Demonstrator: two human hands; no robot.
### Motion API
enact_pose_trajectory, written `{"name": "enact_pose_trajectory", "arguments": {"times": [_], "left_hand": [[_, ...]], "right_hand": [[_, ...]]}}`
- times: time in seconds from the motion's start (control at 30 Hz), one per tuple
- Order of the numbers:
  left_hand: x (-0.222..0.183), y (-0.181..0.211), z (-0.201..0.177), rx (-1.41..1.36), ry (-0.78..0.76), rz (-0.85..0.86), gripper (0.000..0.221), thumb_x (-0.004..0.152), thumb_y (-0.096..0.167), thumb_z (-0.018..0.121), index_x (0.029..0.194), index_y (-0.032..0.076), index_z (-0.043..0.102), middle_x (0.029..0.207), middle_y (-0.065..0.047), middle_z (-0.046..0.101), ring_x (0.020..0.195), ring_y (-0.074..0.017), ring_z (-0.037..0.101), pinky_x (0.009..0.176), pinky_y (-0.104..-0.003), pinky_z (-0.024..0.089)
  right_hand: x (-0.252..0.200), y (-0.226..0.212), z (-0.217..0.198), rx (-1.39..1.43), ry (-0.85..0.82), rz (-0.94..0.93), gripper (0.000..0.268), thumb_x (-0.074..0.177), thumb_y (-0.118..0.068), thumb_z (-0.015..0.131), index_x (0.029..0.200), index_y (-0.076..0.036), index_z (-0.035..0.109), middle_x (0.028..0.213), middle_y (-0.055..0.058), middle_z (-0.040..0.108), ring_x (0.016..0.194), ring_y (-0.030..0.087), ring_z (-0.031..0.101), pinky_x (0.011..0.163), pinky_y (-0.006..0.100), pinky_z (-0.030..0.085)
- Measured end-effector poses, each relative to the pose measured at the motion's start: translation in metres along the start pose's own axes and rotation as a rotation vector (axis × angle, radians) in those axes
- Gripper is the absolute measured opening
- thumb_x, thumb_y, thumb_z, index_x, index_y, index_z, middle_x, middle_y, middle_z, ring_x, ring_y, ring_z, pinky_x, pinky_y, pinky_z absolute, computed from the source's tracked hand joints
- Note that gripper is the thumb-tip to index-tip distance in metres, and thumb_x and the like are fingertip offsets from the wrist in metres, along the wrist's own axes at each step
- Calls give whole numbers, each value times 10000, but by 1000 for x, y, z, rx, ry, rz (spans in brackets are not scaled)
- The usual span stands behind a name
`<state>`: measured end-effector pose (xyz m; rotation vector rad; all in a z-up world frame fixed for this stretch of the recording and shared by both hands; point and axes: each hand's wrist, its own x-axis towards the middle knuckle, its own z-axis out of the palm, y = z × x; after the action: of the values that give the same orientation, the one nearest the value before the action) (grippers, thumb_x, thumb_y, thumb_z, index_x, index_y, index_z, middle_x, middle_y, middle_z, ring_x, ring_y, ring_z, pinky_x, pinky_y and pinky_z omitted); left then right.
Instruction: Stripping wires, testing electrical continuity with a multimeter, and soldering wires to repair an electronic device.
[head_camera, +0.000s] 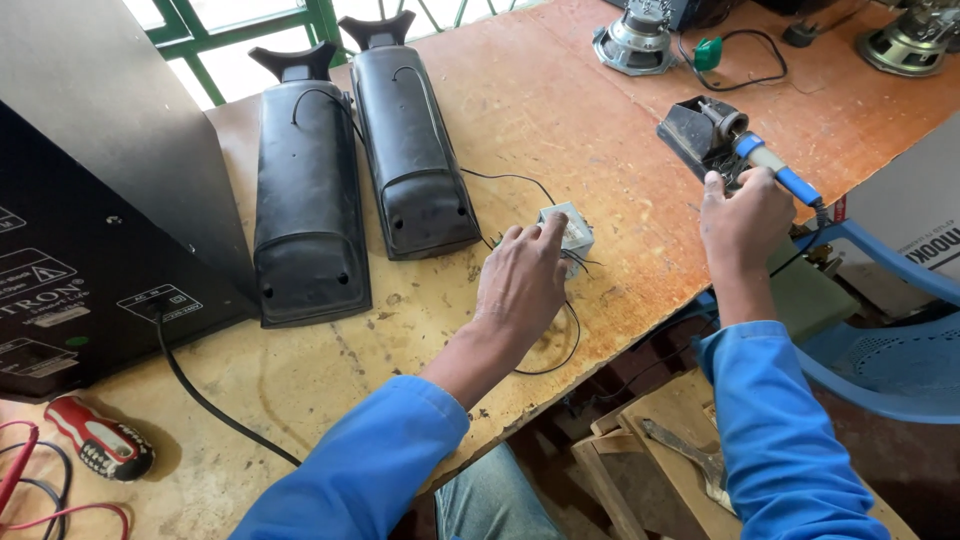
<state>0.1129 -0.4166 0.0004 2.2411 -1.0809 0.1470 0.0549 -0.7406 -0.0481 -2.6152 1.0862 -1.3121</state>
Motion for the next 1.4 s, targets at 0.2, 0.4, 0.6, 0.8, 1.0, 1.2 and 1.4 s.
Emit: {"name": "enact_pose_trajectory", "arguments": {"times": [0.2, 0.4, 0.6, 0.8, 1.0, 1.2, 1.4], "left_hand": [[9, 3, 8, 8, 13, -1, 428, 921, 96, 737, 1275, 41, 502, 963, -209, 714, 881, -319, 632, 616, -452, 558], [20, 2, 18, 101, 41, 28, 456, 874, 50, 739, 1286, 59, 543, 973, -242, 734, 900, -355, 729, 713, -499, 613], [36, -1, 30, 64, 69, 8, 427, 883, 15, 707, 1276, 54, 546, 972, -257, 729, 926, -372, 724, 743, -504, 608], [62, 0, 39, 87, 130, -27, 501, 810, -75, 708, 1257, 47, 517, 1002, -280, 722, 941, -391, 714, 741, -510, 608], [88, -13, 49, 28, 168, -94, 485, 801, -119, 689, 1246, -5, 532, 1000, -302, 718, 960, -405, 715, 753, -514, 618], [68, 22, 26, -261, 317, -148, 352, 975, 347, 590, 1015, 8, 677, 803, -277, 695, 848, -480, 692, 747, -576, 550], [60, 37, 26, -602, 188, -384, 343, 911, 391, 597, 953, 96, 766, 759, -137, 748, 853, -413, 749, 702, -540, 570]], "right_hand": [[6, -7, 1, -19, -67, 67, 342, 1065, -231, 802, 801, -59, 669, 713, 133, 699, 639, 334, 687, 493, 485, 535], [7, -12, 6, -138, -7, 73, 196, 935, -169, 666, 874, 2, 738, 721, 133, 721, 761, 359, 767, 601, 442, 643], [5, 4, 20, -92, 30, 86, 208, 964, -141, 648, 882, 38, 714, 714, 137, 708, 733, 377, 763, 580, 438, 635], [-22, -7, -8, 47, 152, 69, 224, 931, -55, 694, 719, -73, 621, 548, 33, 565, 601, 321, 724, 518, 290, 541], [-60, -45, -41, 224, 177, 128, 145, 962, -80, 684, 824, -62, 643, 542, 22, 587, 595, 271, 711, 562, 302, 517], [-80, -120, -98, 503, 201, 198, 194, 1021, -89, 685, 835, -44, 657, 506, 50, 594, 481, 192, 656, 538, 270, 498], [-95, -175, -129, 689, -42, 213, 201, 1033, -171, 642, 922, -8, 683, 566, 107, 647, 479, 195, 648, 517, 330, 484]]}}
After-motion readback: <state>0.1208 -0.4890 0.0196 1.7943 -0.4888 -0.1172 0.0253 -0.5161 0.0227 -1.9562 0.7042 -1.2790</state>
